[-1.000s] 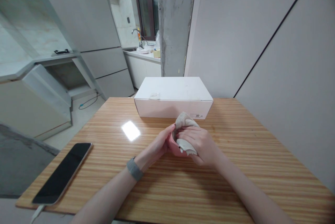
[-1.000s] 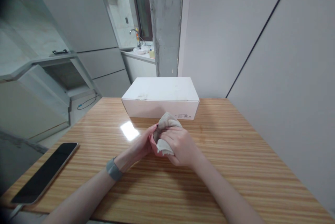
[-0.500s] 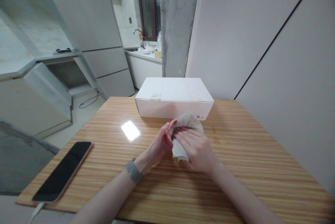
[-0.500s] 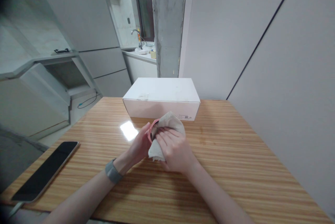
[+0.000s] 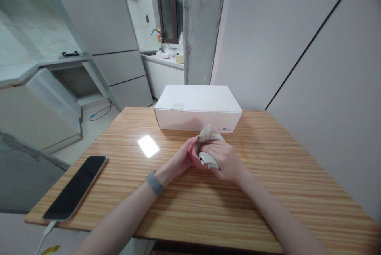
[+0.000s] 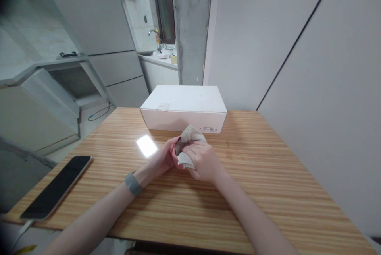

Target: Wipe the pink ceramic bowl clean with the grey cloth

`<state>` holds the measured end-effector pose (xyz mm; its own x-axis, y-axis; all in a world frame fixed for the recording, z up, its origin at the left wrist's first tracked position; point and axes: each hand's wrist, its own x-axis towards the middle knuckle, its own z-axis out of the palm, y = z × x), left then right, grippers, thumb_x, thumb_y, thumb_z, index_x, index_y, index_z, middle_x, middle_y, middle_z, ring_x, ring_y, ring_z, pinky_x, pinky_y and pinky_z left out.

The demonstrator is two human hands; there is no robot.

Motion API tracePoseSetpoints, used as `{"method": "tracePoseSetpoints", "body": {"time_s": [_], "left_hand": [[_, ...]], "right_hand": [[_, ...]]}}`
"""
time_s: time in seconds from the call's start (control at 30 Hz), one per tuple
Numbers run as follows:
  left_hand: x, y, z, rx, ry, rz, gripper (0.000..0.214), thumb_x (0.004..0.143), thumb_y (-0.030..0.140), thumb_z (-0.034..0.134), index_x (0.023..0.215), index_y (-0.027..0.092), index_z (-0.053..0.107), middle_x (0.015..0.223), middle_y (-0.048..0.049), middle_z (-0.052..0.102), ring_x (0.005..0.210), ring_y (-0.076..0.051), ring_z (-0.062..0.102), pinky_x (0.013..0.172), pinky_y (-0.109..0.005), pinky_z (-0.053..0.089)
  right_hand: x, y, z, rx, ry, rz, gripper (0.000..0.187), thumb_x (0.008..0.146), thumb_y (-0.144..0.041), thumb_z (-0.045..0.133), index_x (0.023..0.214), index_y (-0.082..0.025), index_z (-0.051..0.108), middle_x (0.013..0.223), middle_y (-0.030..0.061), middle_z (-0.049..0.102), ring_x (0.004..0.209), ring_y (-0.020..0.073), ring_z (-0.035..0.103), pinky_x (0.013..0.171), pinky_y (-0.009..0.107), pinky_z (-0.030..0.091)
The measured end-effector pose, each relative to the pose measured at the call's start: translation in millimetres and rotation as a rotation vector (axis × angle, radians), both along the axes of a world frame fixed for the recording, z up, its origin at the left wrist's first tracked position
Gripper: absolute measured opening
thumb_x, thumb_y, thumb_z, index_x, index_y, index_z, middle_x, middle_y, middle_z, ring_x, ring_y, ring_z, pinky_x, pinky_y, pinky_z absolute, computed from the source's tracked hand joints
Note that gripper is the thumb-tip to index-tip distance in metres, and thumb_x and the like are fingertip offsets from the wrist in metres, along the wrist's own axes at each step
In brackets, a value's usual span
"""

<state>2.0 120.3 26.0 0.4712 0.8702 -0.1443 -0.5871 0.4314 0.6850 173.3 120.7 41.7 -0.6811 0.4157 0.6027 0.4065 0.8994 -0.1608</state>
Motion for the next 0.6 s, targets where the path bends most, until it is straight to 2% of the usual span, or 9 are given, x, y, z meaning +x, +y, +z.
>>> {"method": "tracePoseSetpoints", "body": {"time_s": [0.27, 0.6], "left_hand": [[-1.4, 2.2, -0.4, -0.027, 0.036, -0.011, 0.031, 0.088, 0.039, 0.056, 0.097, 0.012, 0.067, 0.082, -0.0063, 0.070, 0.068, -0.014, 0.063, 0.062, -0.024, 0.051], [-0.6, 6.4, -2.8, -0.070, 0.099, 0.001, 0.030, 0.087, 0.039, 0.056, 0.100, 0.015, 0.068, 0.087, -0.0052, 0.071, 0.070, -0.015, 0.063, 0.064, -0.025, 0.051]], "right_hand": [[0.0, 5.9, -5.5, -0.026, 0.013, 0.013, 0.029, 0.088, -0.034, 0.038, 0.094, -0.017, 0.061, 0.090, 0.0116, 0.072, 0.087, 0.0253, 0.067, 0.092, 0.044, 0.049], [0.7, 10.3, -7.5, -0.020, 0.034, 0.016, 0.042, 0.093, -0.044, 0.030, 0.090, -0.018, 0.062, 0.086, 0.0103, 0.071, 0.081, 0.0238, 0.067, 0.086, 0.042, 0.051]]}}
